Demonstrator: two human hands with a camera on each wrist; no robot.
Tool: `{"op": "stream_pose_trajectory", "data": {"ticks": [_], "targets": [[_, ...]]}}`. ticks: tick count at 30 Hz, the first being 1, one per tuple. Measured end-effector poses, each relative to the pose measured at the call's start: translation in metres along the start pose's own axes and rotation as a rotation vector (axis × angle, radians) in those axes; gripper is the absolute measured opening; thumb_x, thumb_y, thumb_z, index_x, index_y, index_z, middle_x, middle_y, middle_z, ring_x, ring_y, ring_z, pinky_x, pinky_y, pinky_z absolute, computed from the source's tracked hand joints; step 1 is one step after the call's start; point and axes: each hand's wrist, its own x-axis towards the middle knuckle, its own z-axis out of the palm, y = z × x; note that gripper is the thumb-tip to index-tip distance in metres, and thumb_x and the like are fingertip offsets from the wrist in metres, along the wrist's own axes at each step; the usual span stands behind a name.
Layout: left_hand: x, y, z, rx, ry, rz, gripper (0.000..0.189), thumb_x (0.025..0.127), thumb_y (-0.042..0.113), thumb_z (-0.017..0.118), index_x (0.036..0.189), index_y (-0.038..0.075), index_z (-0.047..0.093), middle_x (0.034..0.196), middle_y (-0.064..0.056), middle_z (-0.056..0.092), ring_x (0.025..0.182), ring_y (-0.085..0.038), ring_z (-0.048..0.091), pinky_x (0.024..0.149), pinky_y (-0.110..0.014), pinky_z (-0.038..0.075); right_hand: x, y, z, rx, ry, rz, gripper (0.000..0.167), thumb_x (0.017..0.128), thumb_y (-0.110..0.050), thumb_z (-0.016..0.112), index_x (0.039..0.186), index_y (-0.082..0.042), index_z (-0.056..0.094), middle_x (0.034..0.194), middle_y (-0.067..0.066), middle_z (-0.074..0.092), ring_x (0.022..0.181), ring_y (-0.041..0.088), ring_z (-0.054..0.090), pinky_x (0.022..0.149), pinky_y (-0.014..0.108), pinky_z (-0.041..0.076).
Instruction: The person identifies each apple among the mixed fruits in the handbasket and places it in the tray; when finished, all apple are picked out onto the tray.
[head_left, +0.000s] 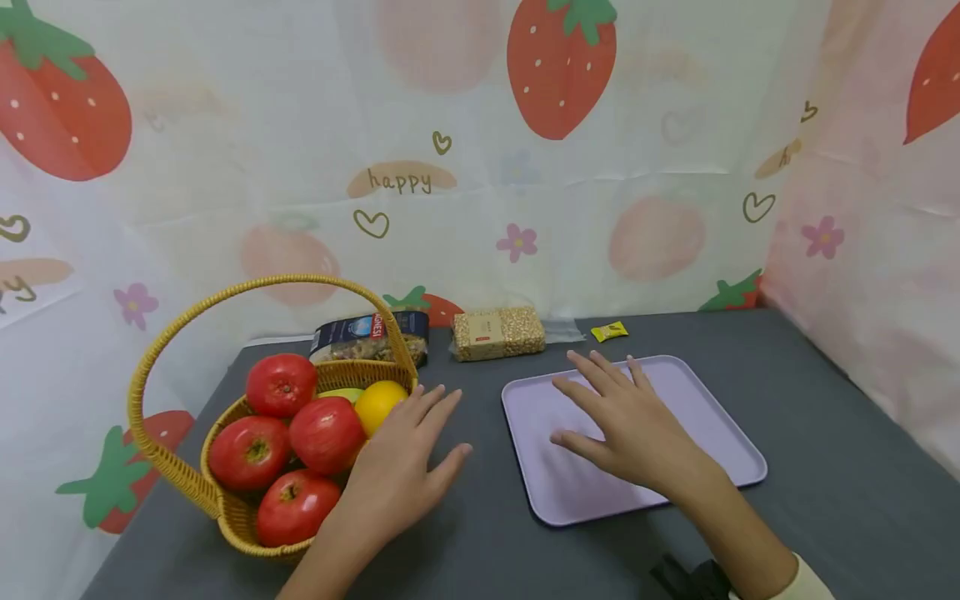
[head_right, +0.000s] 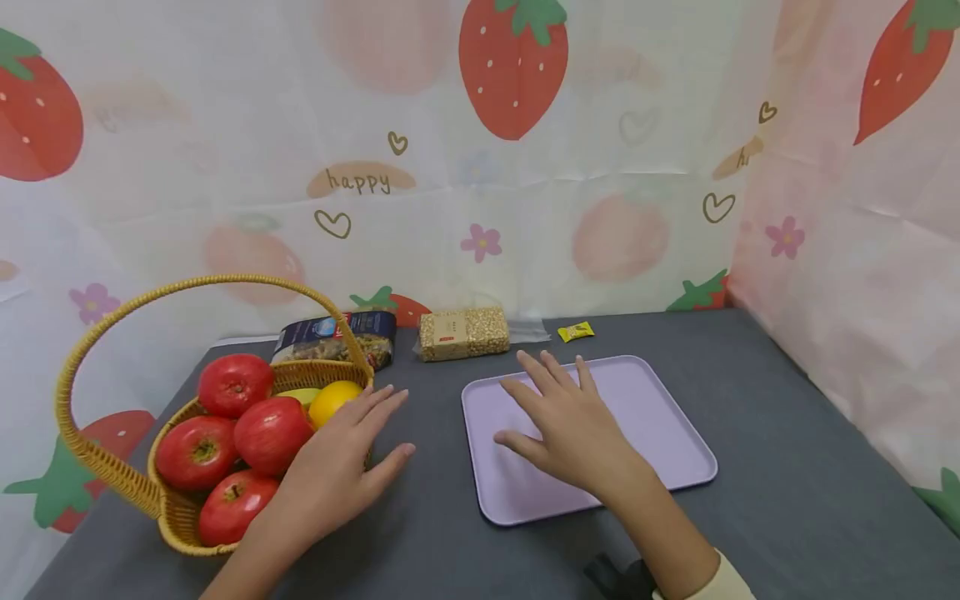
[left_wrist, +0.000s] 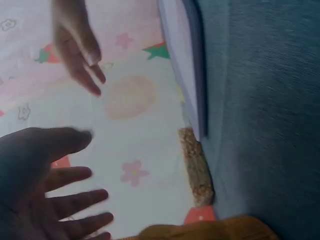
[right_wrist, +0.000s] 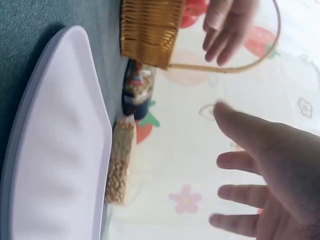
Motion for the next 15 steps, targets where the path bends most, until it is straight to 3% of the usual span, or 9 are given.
{"op": "stream_pose_trajectory", "data": {"ticks": [3,7,15], "targets": [[-0.004,0.0,-0.002,-0.03,0.158,0.003,0.043,0.089,0.032,0.077,0.128,0.015,0.069,0.126,-0.004,0.067,0.118,-0.024,0.061,0.094,-0.045,0.053,0.011,-0.006,0.006,-0.004,0.127,-0.116,0.047,0.086,-0.034,0.08,0.124,-0.009,0.068,0.139,0.018,0.057,0.127,0.036,0.054,0.105,0.062,0.038],[-0.014,-0.002,-0.006,-0.068,0.295,0.032,0.026,0.087,0.027,0.08,0.11,0.017,0.076,0.105,0.003,0.072,0.097,-0.015,0.066,0.084,-0.037,0.058,0.031,-0.022,0.014,0.014,0.239,-0.259,0.037,0.08,-0.022,0.085,0.112,-0.009,0.072,0.126,0.014,0.065,0.115,0.032,0.063,0.096,0.05,0.051],[-0.045,-0.014,-0.02,-0.071,0.445,0.052,0.022,0.079,0.019,0.086,0.099,0.017,0.077,0.095,0.008,0.071,0.089,-0.011,0.063,0.081,-0.032,0.057,0.07,-0.069,0.028,0.008,0.177,-0.425,0.039,0.079,-0.023,0.087,0.115,-0.011,0.074,0.126,0.01,0.066,0.115,0.026,0.062,0.099,0.042,0.05]]}}
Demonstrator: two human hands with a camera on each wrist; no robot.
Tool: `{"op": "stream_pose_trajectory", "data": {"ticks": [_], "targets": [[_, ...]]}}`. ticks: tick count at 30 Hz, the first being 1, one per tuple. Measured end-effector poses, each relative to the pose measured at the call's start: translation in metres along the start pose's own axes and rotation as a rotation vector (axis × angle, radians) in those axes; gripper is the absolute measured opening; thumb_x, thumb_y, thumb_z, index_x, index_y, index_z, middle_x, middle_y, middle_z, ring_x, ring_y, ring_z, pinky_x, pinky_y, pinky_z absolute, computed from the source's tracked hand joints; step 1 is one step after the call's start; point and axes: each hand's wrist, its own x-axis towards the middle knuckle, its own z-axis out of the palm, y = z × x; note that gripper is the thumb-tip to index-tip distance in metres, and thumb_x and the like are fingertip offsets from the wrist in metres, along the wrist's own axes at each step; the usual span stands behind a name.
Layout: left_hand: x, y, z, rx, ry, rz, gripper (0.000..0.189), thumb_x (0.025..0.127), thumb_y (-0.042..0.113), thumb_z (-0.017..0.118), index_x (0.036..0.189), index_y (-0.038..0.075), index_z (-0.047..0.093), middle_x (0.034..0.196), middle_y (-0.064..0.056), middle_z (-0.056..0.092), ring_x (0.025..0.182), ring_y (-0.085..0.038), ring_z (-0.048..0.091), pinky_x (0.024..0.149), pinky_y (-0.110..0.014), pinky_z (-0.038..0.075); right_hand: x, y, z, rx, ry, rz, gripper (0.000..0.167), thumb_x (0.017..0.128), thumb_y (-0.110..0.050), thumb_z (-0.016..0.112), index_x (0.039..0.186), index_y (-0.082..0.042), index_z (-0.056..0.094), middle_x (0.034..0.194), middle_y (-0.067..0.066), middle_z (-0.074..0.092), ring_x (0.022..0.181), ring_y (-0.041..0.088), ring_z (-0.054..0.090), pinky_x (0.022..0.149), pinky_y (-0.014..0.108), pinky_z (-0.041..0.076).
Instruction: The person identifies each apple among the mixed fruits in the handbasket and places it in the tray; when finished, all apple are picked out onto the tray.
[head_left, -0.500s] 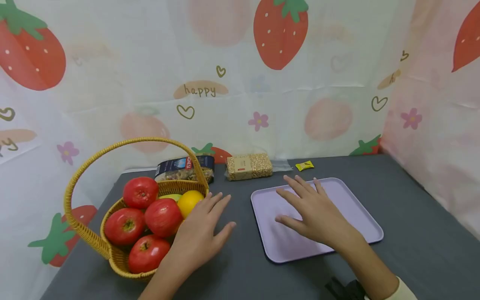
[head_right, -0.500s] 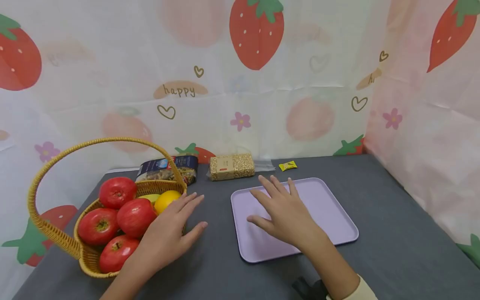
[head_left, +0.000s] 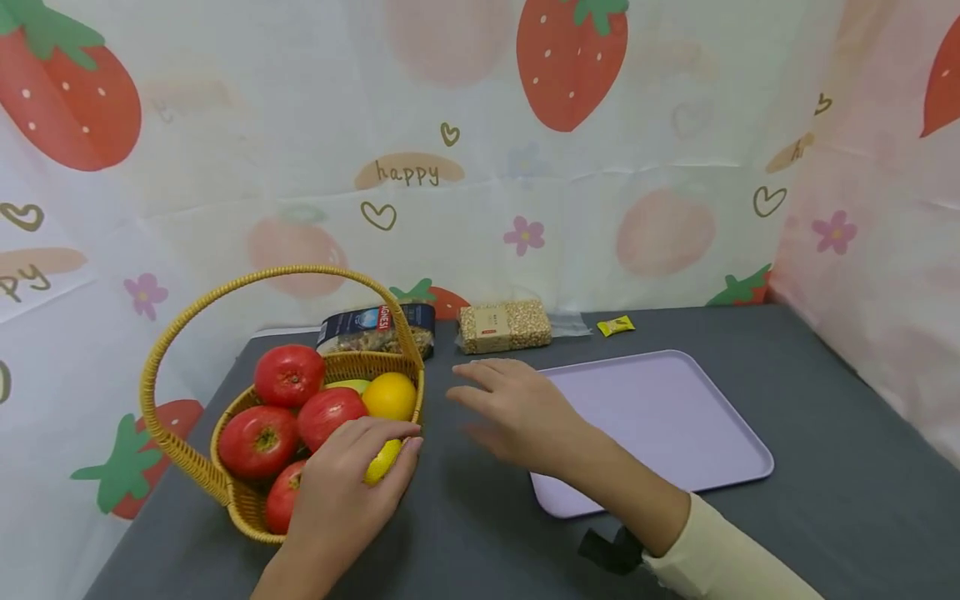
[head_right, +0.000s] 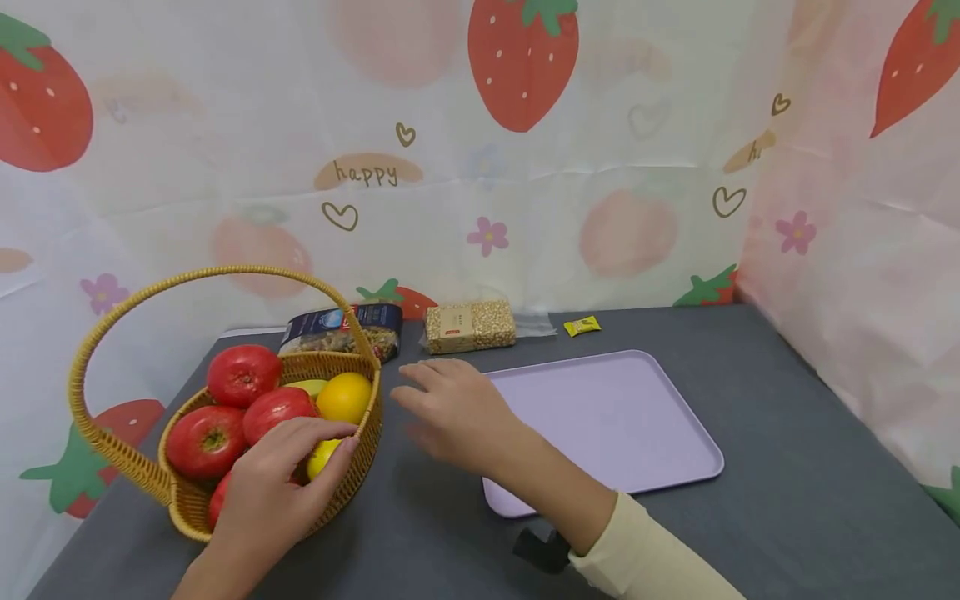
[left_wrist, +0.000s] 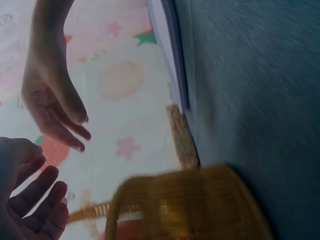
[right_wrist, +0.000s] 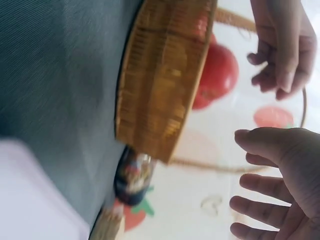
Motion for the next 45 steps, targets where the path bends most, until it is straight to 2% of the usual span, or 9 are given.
{"op": "stream_pose_trajectory", "data": {"ticks": [6,12,20,23,25,28,32,35,45], "targets": [[-0.015,-0.017,-0.02,0.029,0.14,-0.022,0.03,0.074,0.013,0.089,0.1,0.013,0.077,0.097,0.003,0.073,0.09,-0.015,0.066,0.095,-0.006,0.037,0.033,-0.022,0.022,-0.012,0.018,-0.1,0.052,0.079,-0.03,0.087,0.123,-0.011,0.069,0.128,0.01,0.065,0.114,0.024,0.063,0.098,0.038,0.051],[-0.028,-0.037,-0.04,0.008,0.296,-0.062,0.044,0.094,0.046,0.068,0.103,0.003,0.075,0.096,-0.011,0.071,0.084,-0.024,0.061,0.093,-0.005,0.037,0.061,-0.042,0.039,-0.063,-0.067,-0.181,0.06,0.083,-0.039,0.081,0.134,-0.015,0.061,0.139,0.01,0.057,0.121,0.024,0.057,0.1,0.036,0.049],[-0.035,-0.051,-0.052,0.107,0.761,-0.18,0.035,0.086,0.023,0.075,0.094,-0.01,0.072,0.087,-0.028,0.063,0.08,-0.024,0.051,0.082,-0.01,0.038,0.085,-0.056,0.056,-0.156,-0.094,-0.31,0.056,0.09,-0.039,0.071,0.141,-0.019,0.058,0.147,0.01,0.05,0.128,0.026,0.05,0.1,0.035,0.048],[-0.039,-0.061,-0.056,0.156,0.861,-0.279,0.042,0.083,0.026,0.075,0.103,-0.011,0.069,0.093,-0.017,0.065,0.089,-0.011,0.051,0.081,-0.01,0.036,0.091,-0.059,0.061,-0.191,-0.149,-0.35,0.056,0.093,-0.041,0.067,0.144,-0.021,0.055,0.151,0.01,0.046,0.132,0.027,0.047,0.1,0.035,0.048],[-0.044,-0.071,-0.06,0.146,0.841,-0.351,0.04,0.082,0.023,0.076,0.11,-0.004,0.069,0.106,0.001,0.062,0.096,-0.003,0.052,0.082,-0.011,0.038,0.094,-0.061,0.064,-0.222,-0.2,-0.362,0.056,0.096,-0.042,0.064,0.147,-0.023,0.052,0.154,0.01,0.042,0.135,0.028,0.044,0.1,0.036,0.048],[-0.051,-0.088,-0.062,0.071,0.705,-0.491,0.055,0.081,0.018,0.081,0.132,0.011,0.061,0.121,0.018,0.051,0.105,0.001,0.052,0.084,-0.012,0.041,0.097,-0.062,0.068,-0.255,-0.261,-0.355,0.055,0.099,-0.041,0.058,0.15,-0.025,0.048,0.157,0.008,0.038,0.139,0.028,0.04,0.1,0.037,0.048],[-0.057,-0.102,-0.059,-0.037,0.518,-0.65,0.075,0.081,0.013,0.084,0.146,0.021,0.048,0.127,0.0,0.059,0.105,-0.002,0.054,0.084,-0.01,0.044,0.101,-0.065,0.074,-0.282,-0.263,-0.358,0.053,0.099,-0.042,0.058,0.149,-0.025,0.049,0.154,0.009,0.042,0.136,0.027,0.043,0.101,0.036,0.048],[-0.062,-0.107,-0.055,-0.055,0.432,-0.679,0.074,0.083,0.013,0.083,0.148,0.02,0.047,0.122,-0.01,0.063,0.099,0.002,0.054,0.081,-0.006,0.043,0.102,-0.067,0.078,-0.282,-0.24,-0.362,0.052,0.098,-0.043,0.06,0.145,-0.023,0.051,0.15,0.01,0.046,0.133,0.027,0.047,0.101,0.035,0.048],[-0.065,-0.112,-0.053,-0.035,0.348,-0.7,0.062,0.087,0.012,0.079,0.142,0.008,0.05,0.117,-0.009,0.065,0.092,0.004,0.053,0.076,-0.002,0.041,0.106,-0.066,0.077,-0.221,-0.211,-0.288,0.042,0.094,-0.033,0.069,0.131,-0.018,0.055,0.143,0.015,0.052,0.115,0.025,0.056,0.095,0.029,0.051]]}}
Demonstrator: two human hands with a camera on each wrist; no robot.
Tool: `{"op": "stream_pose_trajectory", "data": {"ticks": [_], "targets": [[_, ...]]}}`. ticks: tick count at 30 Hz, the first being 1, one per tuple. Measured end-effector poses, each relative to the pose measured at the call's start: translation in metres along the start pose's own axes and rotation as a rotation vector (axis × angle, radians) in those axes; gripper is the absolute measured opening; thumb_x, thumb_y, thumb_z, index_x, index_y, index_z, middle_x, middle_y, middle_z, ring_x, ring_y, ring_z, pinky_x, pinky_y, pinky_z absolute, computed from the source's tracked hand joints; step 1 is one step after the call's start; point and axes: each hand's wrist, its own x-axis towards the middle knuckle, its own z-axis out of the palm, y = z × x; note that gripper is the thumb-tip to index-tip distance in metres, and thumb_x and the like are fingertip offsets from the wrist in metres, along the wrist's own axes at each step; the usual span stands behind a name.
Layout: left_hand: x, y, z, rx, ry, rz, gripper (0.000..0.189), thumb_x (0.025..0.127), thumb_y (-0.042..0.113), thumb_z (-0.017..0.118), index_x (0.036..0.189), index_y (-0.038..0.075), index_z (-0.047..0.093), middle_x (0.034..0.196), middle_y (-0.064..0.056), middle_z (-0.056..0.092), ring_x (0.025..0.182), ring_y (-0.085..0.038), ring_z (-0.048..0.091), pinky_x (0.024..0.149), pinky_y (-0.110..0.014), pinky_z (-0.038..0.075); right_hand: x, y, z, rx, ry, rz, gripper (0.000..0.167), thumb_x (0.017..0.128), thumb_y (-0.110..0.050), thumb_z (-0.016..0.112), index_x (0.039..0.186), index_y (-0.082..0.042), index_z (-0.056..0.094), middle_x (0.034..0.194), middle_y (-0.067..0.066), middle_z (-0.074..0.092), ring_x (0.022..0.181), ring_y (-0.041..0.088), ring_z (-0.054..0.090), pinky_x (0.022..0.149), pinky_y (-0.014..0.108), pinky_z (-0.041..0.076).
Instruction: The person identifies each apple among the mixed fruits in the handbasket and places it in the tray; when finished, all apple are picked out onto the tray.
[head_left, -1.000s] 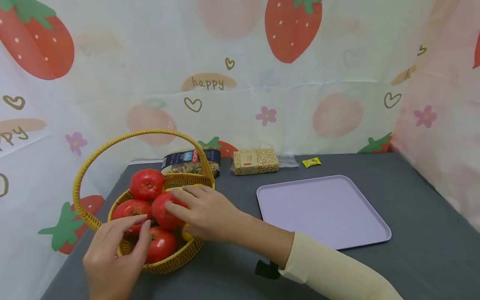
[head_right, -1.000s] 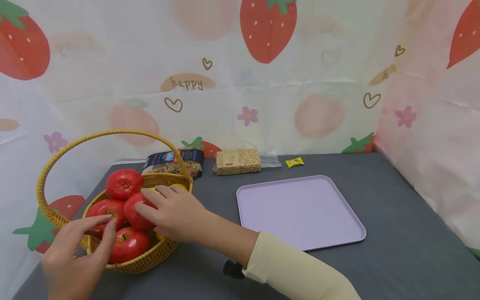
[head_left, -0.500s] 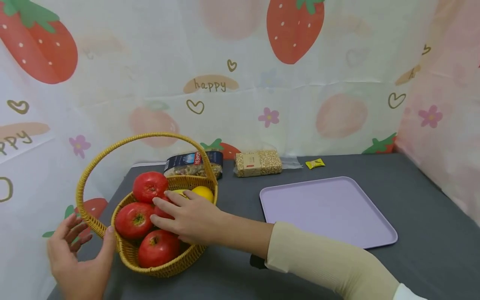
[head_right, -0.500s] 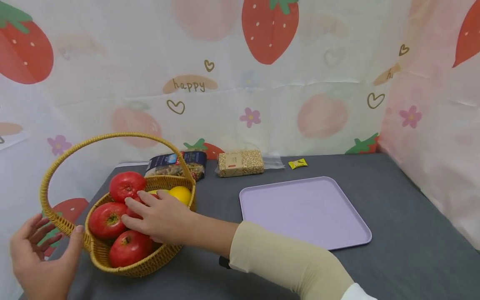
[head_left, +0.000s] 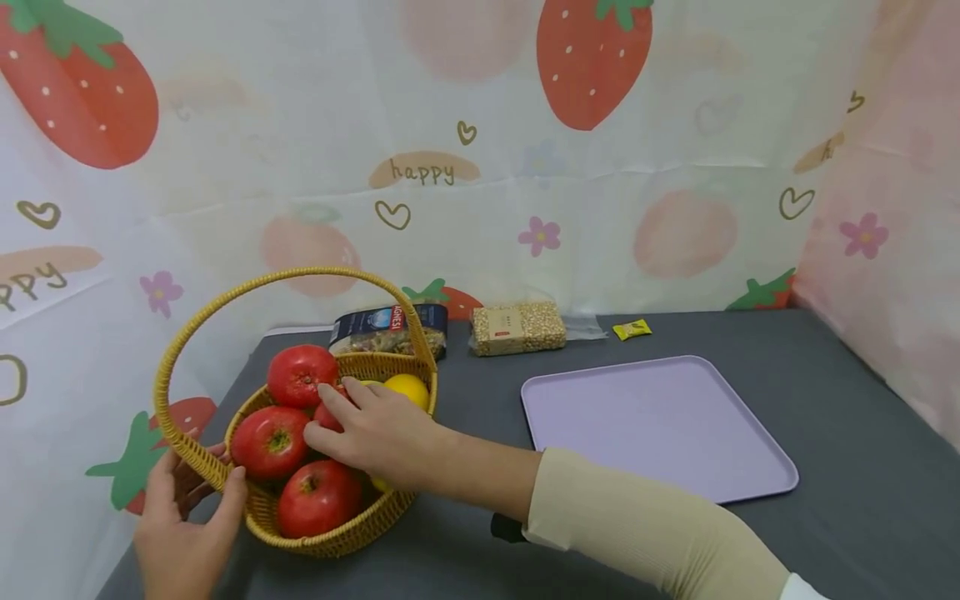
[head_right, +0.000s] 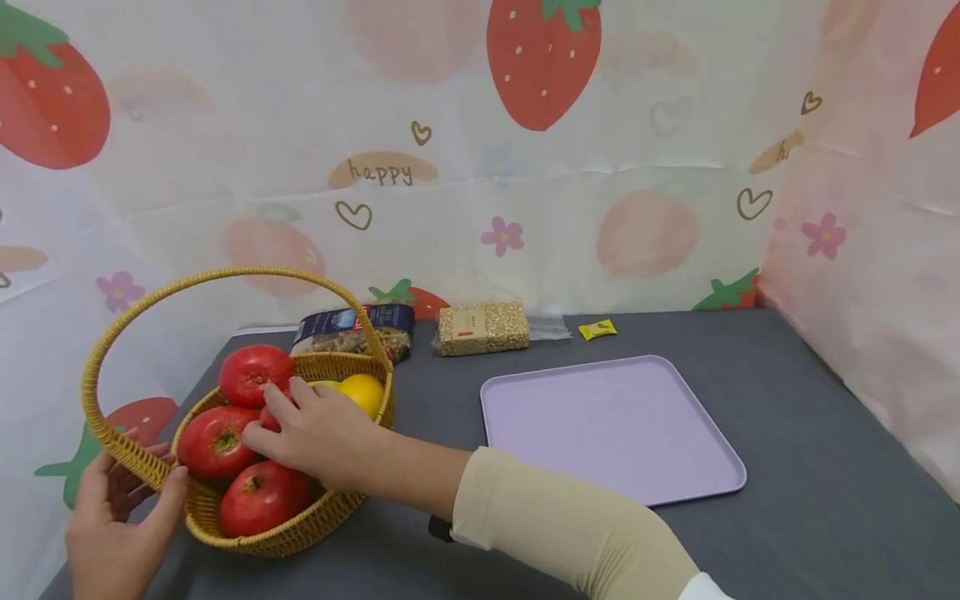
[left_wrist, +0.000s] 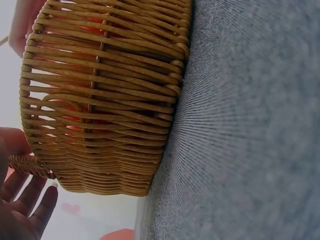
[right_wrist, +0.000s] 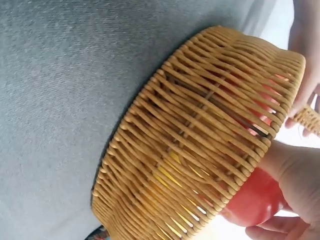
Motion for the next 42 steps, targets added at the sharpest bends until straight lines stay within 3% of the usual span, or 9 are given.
{"op": "stream_pose_trajectory", "data": {"ticks": [5,7,13,22,31,42], "targets": [[0.0,0.002,0.0,-0.003,-0.006,0.001,0.062,0.087,0.01,0.078,0.141,0.006,0.049,0.117,-0.01,0.065,0.092,0.004,0.053,0.076,-0.001,0.041,-0.001,0.002,0.004,0.005,0.07,0.041,0.033,0.098,-0.033,0.063,0.127,-0.018,0.056,0.12,0.008,0.058,0.094,0.019,0.055,0.079,0.023,0.053],[0.0,0.001,0.0,-0.009,-0.004,0.001,0.062,0.087,0.01,0.078,0.142,0.006,0.049,0.116,-0.011,0.064,0.092,0.005,0.052,0.076,-0.001,0.041,-0.002,0.004,0.006,0.02,0.086,0.055,0.038,0.097,-0.038,0.064,0.128,-0.019,0.057,0.117,0.007,0.056,0.091,0.019,0.053,0.076,0.024,0.052],[-0.001,0.0,0.001,-0.027,0.002,0.026,0.062,0.088,0.008,0.077,0.142,0.007,0.049,0.115,-0.011,0.064,0.093,0.005,0.053,0.077,-0.003,0.042,-0.01,0.007,0.011,0.194,0.094,0.121,0.061,0.084,-0.049,0.077,0.132,-0.018,0.056,0.127,0.011,0.052,0.105,0.023,0.053,0.086,0.027,0.052],[-0.002,0.0,0.002,-0.028,0.014,0.038,0.061,0.087,0.007,0.076,0.142,0.004,0.049,0.114,-0.013,0.064,0.091,0.007,0.052,0.077,-0.002,0.042,-0.023,0.012,0.011,0.532,0.172,0.352,0.054,0.084,-0.044,0.079,0.132,-0.025,0.061,0.13,0.009,0.05,0.115,0.02,0.048,0.083,0.021,0.052],[-0.002,0.001,0.002,-0.014,0.005,0.016,0.061,0.088,0.009,0.076,0.142,0.005,0.048,0.115,-0.013,0.064,0.091,0.006,0.052,0.077,-0.002,0.041,-0.039,0.022,0.008,0.825,0.241,0.523,0.055,0.085,-0.037,0.08,0.135,-0.027,0.062,0.128,0.007,0.048,0.108,0.019,0.053,0.081,0.021,0.052],[-0.003,0.002,0.004,-0.01,0.027,-0.015,0.063,0.088,0.009,0.077,0.144,0.009,0.048,0.117,-0.013,0.064,0.093,0.004,0.051,0.079,-0.004,0.042,-0.059,0.029,0.001,0.93,0.279,0.638,0.059,0.083,-0.033,0.082,0.138,-0.025,0.061,0.132,0.006,0.047,0.111,0.025,0.055,0.083,0.032,0.057]]}}
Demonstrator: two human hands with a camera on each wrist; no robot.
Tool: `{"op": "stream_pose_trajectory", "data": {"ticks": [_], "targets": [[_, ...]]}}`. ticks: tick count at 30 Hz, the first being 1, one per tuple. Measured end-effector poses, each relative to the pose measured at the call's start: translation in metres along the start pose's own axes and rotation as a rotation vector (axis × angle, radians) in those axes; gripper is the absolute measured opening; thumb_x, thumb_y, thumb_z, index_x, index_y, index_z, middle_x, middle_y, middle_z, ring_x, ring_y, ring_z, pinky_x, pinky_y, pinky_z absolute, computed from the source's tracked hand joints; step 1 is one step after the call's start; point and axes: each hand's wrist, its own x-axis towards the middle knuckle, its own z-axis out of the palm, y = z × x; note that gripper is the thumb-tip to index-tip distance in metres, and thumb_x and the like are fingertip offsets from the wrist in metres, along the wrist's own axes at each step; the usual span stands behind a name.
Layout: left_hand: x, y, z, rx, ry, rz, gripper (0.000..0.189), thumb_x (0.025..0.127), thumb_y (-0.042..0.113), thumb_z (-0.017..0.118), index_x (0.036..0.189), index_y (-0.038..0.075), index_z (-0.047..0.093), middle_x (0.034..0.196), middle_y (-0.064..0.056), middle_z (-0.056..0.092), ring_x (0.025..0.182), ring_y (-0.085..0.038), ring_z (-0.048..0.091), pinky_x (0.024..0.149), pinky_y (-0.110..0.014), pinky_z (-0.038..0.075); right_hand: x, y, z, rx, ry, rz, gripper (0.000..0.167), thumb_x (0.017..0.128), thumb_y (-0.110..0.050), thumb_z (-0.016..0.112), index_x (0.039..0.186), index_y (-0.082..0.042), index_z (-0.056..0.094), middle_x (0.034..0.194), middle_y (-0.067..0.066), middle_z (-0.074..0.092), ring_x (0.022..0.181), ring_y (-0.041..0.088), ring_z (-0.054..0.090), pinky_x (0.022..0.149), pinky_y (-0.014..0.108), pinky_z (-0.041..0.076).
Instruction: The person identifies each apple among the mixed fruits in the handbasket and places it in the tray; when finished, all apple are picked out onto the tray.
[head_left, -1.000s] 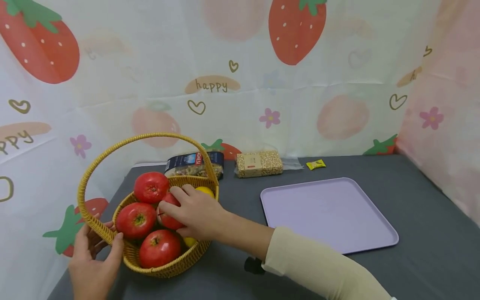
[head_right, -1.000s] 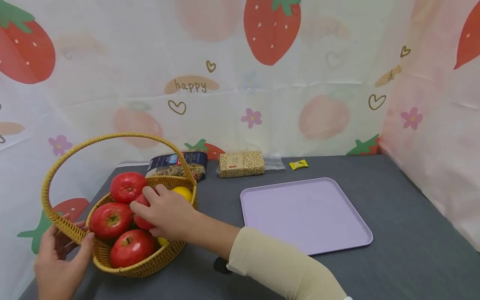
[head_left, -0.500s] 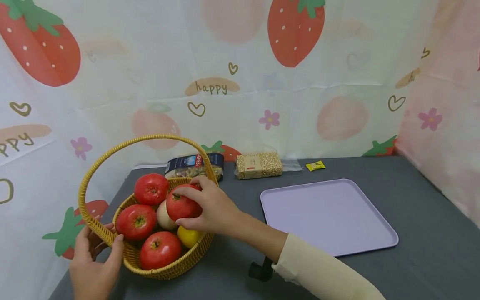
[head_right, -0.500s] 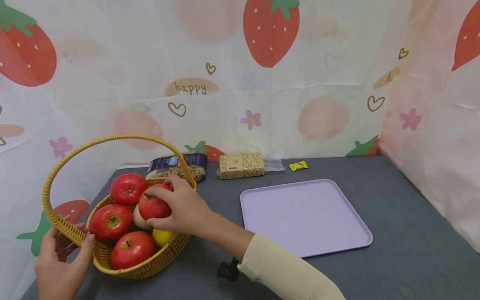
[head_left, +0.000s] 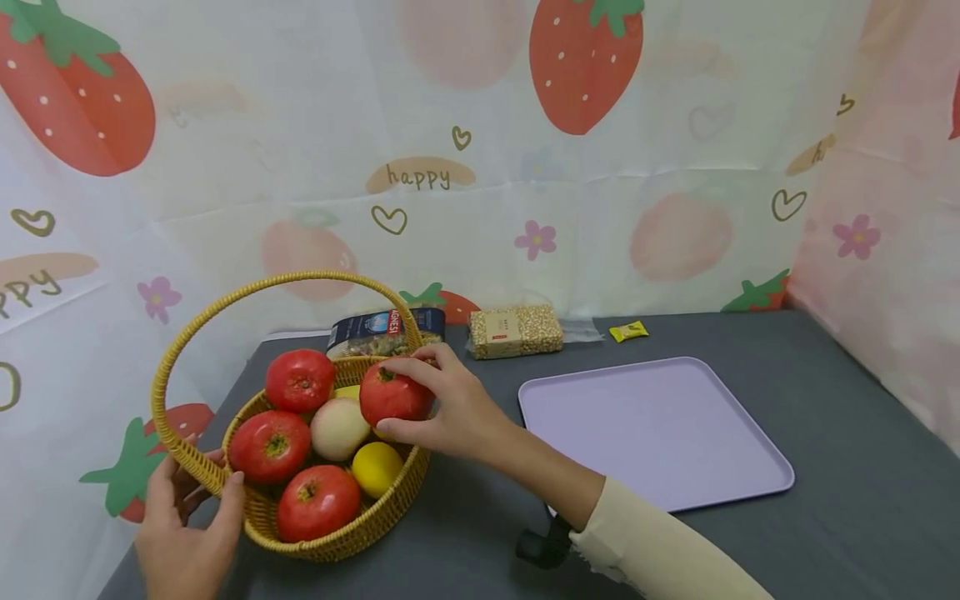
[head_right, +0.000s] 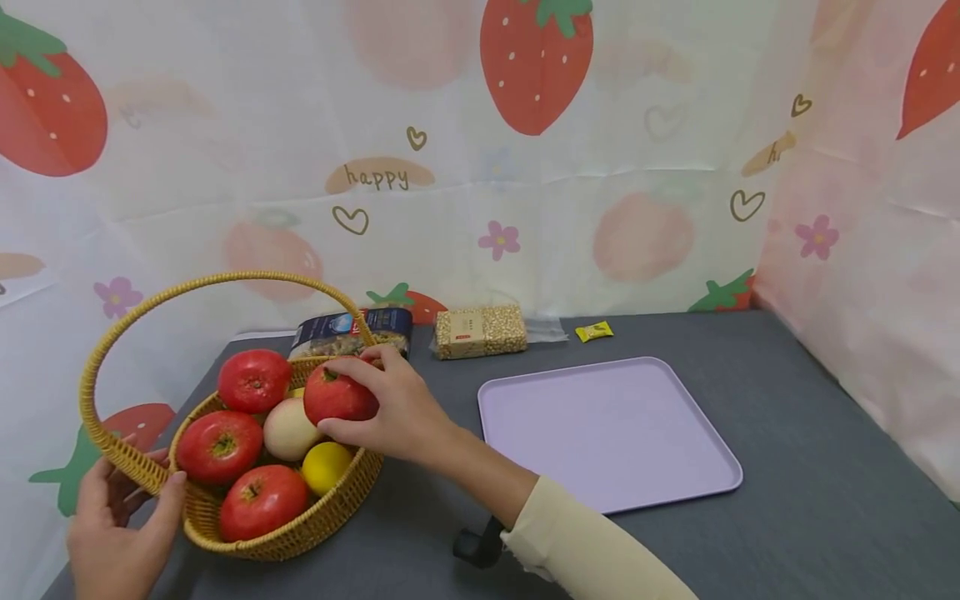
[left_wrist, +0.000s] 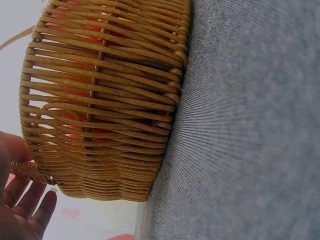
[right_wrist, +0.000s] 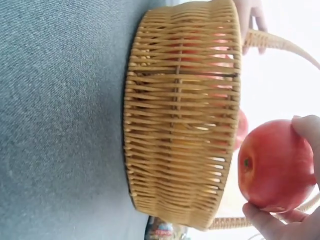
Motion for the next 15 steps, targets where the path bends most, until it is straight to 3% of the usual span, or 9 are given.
{"op": "stream_pose_trajectory", "data": {"ticks": [15], "targets": [[0.001,0.001,0.0,0.021,-0.002,-0.021,0.062,0.089,0.01,0.076,0.144,0.007,0.048,0.118,-0.012,0.064,0.094,0.003,0.05,0.079,-0.004,0.042,-0.02,0.027,-0.035,0.049,0.153,0.093,0.057,0.082,-0.03,0.085,0.133,-0.018,0.064,0.125,0.007,0.051,0.106,0.022,0.055,0.081,0.031,0.057]]}}
